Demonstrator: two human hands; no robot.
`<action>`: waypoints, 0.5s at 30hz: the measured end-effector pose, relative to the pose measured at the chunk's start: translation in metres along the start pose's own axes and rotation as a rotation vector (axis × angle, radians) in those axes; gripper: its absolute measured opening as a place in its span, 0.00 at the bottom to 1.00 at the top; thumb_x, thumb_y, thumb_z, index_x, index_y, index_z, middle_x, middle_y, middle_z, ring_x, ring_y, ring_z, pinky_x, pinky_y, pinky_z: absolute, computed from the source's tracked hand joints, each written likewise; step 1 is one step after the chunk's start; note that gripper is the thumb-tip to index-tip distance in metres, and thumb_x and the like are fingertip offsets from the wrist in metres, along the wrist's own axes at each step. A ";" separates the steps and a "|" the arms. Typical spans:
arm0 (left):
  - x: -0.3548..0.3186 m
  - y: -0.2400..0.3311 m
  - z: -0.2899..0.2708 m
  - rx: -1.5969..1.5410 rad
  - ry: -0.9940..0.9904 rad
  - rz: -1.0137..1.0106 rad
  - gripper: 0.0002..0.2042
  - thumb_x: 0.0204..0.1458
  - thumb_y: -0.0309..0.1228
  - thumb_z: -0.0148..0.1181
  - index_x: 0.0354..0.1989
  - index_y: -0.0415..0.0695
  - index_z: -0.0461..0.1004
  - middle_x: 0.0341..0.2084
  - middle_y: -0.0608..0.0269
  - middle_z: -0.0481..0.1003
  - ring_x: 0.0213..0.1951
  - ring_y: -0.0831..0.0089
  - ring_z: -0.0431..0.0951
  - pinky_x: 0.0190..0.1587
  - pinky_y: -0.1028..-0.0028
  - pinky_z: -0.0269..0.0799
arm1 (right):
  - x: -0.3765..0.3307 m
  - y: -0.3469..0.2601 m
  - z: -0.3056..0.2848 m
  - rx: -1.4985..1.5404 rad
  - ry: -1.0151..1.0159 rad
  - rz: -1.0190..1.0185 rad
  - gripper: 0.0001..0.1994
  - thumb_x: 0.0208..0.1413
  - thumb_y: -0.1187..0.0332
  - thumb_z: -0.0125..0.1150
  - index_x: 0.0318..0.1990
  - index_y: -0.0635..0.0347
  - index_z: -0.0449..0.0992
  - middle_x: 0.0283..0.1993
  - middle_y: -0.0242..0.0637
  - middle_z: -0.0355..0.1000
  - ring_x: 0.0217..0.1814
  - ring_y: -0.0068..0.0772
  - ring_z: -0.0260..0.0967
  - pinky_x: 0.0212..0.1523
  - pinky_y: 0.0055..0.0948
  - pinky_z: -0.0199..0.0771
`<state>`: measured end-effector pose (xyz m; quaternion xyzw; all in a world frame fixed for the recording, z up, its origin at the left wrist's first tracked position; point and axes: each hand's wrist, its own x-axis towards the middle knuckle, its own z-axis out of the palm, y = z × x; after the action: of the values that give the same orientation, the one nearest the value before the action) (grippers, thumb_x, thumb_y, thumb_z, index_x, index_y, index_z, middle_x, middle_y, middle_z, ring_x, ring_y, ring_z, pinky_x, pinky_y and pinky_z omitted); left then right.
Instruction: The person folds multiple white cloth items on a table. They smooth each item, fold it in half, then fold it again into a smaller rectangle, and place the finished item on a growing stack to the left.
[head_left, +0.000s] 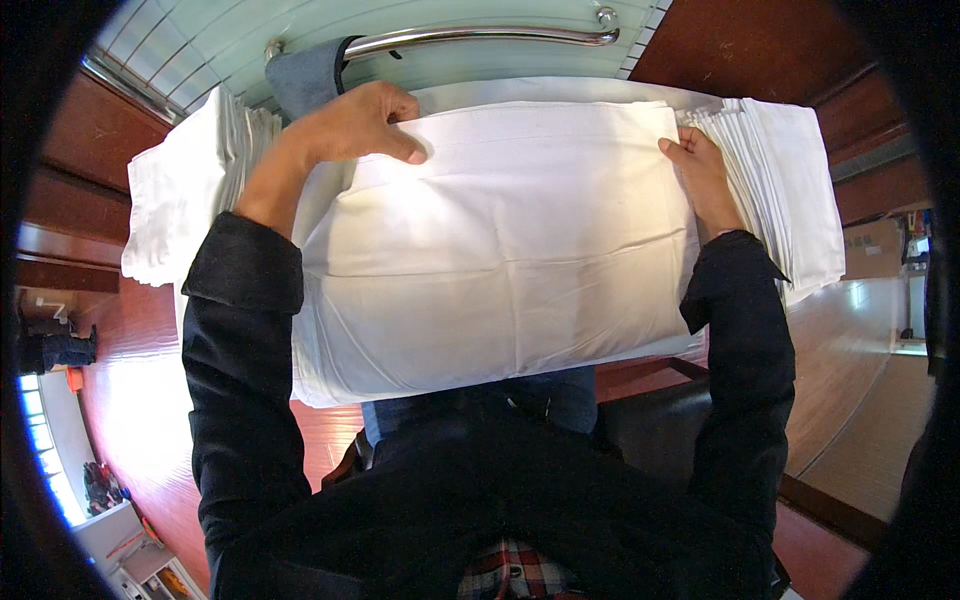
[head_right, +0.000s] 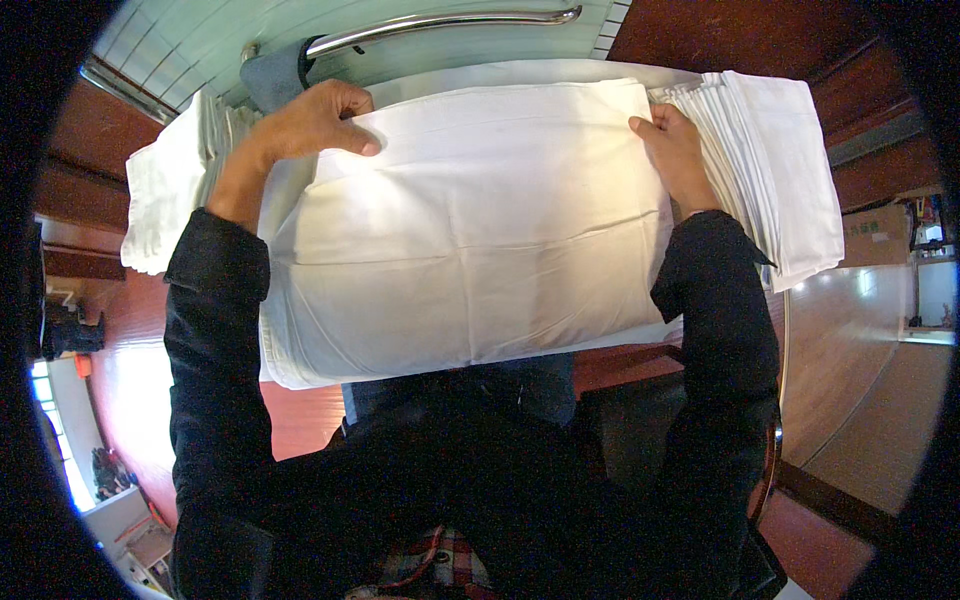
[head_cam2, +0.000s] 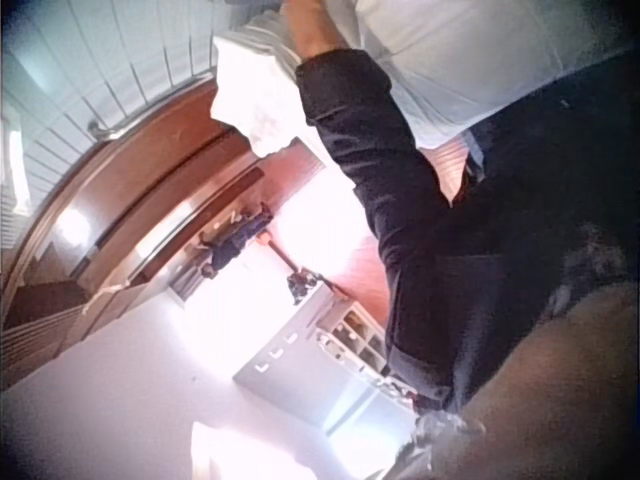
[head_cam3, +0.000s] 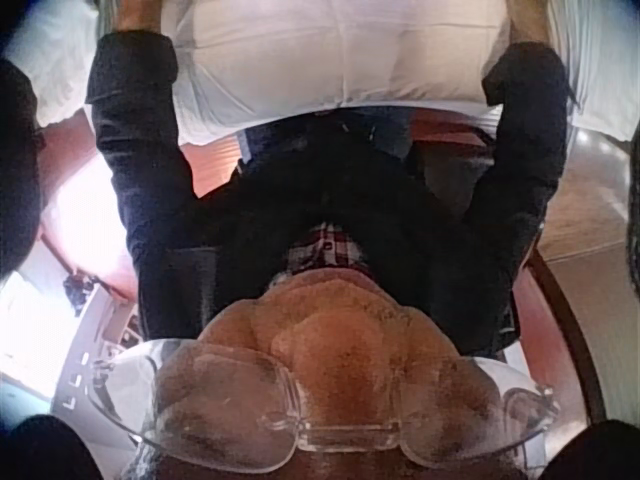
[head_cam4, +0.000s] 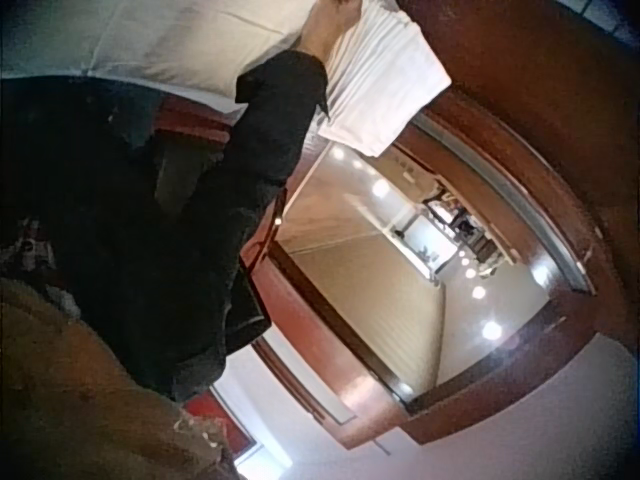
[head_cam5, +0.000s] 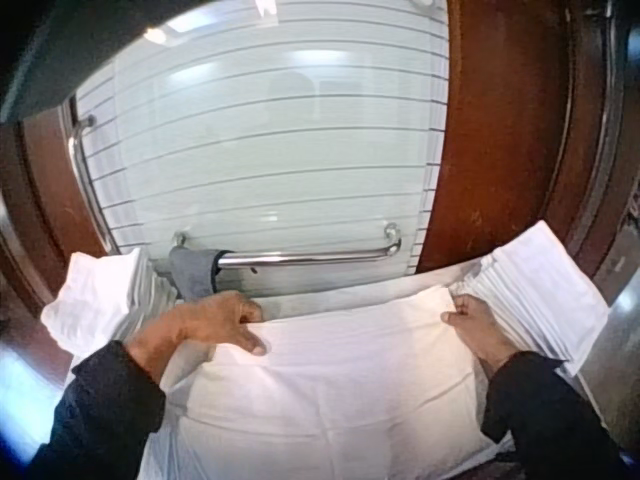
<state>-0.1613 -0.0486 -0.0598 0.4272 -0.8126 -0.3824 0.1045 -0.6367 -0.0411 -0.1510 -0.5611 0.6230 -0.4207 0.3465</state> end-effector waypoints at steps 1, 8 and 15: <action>-0.002 0.005 -0.005 0.084 0.000 -0.010 0.22 0.46 0.36 0.79 0.21 0.47 0.65 0.20 0.79 0.58 0.26 0.82 0.57 0.29 0.74 0.53 | 0.002 -0.001 0.001 -0.032 0.019 -0.051 0.19 0.61 0.66 0.69 0.54 0.71 0.77 0.43 0.43 0.80 0.40 0.27 0.76 0.44 0.27 0.77; -0.044 0.056 -0.018 0.057 -0.016 0.196 0.18 0.46 0.39 0.78 0.22 0.42 0.75 0.19 0.72 0.67 0.26 0.77 0.67 0.34 0.73 0.64 | -0.030 -0.048 -0.028 -0.077 0.248 -0.158 0.17 0.63 0.63 0.67 0.52 0.68 0.78 0.43 0.41 0.80 0.43 0.27 0.75 0.46 0.27 0.75; -0.107 0.102 -0.003 -0.038 -0.029 0.453 0.13 0.48 0.37 0.77 0.26 0.44 0.79 0.20 0.64 0.74 0.25 0.70 0.76 0.46 0.66 0.74 | -0.107 -0.113 -0.097 -0.020 0.355 -0.352 0.12 0.65 0.66 0.67 0.51 0.62 0.79 0.43 0.36 0.81 0.42 0.22 0.76 0.47 0.22 0.76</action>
<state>-0.1568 0.0676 0.0320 0.2261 -0.8820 -0.3704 0.1839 -0.6647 0.0762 -0.0128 -0.5817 0.5708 -0.5604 0.1476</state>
